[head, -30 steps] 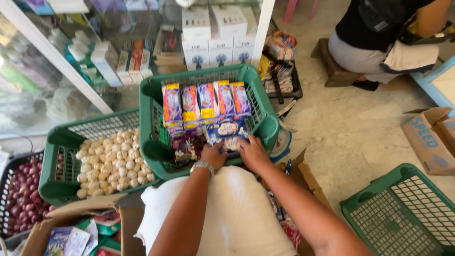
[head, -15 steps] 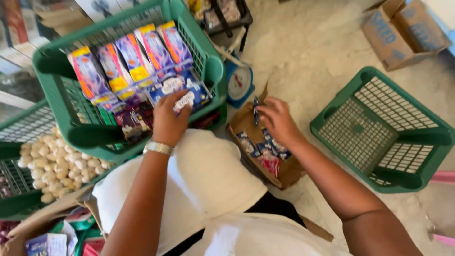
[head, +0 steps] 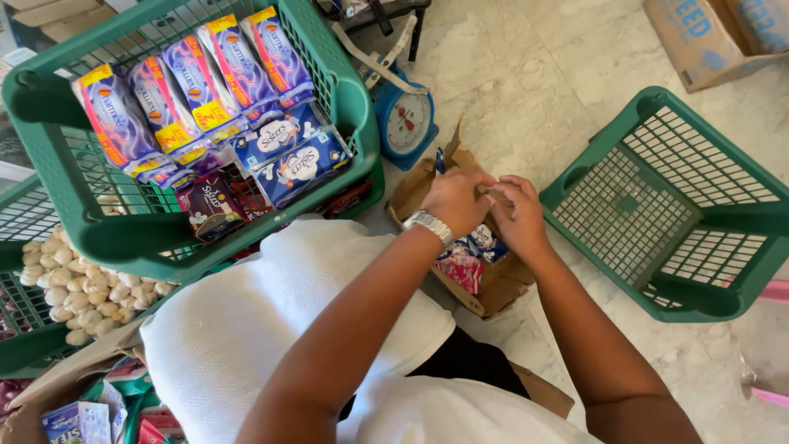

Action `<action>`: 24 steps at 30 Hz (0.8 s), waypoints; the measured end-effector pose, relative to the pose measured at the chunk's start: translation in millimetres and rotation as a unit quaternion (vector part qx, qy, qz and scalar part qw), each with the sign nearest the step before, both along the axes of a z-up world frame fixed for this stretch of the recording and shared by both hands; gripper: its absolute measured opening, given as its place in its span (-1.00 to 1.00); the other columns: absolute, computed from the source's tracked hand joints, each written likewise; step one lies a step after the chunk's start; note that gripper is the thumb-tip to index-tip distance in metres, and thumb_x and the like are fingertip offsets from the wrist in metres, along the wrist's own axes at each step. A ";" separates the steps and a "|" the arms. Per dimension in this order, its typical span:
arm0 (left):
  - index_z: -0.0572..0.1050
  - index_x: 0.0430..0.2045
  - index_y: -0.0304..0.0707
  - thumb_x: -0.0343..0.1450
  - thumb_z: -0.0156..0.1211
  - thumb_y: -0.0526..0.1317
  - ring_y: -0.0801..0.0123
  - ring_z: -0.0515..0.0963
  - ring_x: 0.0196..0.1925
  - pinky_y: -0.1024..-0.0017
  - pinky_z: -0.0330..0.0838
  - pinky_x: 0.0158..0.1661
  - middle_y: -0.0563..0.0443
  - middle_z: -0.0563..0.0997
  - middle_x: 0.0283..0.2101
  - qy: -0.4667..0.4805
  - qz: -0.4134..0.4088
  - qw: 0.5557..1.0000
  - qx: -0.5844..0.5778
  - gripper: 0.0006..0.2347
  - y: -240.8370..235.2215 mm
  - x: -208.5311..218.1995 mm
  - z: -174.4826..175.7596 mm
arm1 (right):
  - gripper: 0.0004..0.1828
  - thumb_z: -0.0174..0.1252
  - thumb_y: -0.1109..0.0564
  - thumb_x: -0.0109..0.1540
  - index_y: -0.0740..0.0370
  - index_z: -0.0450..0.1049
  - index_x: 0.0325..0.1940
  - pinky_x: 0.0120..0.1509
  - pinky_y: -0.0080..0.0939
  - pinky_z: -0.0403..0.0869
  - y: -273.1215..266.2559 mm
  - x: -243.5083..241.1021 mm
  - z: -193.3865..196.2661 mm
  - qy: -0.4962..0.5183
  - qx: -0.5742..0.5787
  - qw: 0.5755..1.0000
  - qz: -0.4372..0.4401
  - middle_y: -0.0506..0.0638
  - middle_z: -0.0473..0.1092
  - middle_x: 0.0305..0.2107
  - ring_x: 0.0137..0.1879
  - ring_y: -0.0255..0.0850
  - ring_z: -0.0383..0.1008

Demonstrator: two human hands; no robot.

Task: The person takes packaged goods from a cardboard box and places them into a green plastic basket. They handle multiple items, including colorful packets and dark chocolate bars, arranging them neatly in the basket.

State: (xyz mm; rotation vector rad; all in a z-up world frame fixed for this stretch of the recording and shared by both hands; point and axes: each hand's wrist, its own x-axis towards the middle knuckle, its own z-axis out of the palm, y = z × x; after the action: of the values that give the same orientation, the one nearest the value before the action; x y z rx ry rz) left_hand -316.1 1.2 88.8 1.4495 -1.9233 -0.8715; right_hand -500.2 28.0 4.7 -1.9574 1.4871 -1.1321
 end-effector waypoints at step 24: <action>0.60 -0.03 0.04 0.34 0.18 -0.24 -0.09 0.51 0.20 0.14 0.41 0.19 -0.24 0.52 0.16 -0.169 -0.003 0.945 0.281 -0.69 -28.5 21.1 -110.1 | 0.07 0.49 -0.02 0.01 -0.03 0.06 0.49 0.45 0.25 0.17 28.5 -28.5 -292.3 0.232 0.464 0.825 -0.226 0.32 0.12 0.35 0.45 0.32 0.07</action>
State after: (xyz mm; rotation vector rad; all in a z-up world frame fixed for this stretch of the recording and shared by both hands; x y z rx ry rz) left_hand -295.0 -27.3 -21.3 2.0347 -2.0093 -1.3212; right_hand -528.8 56.5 -287.5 -1.2163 2.2467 0.0710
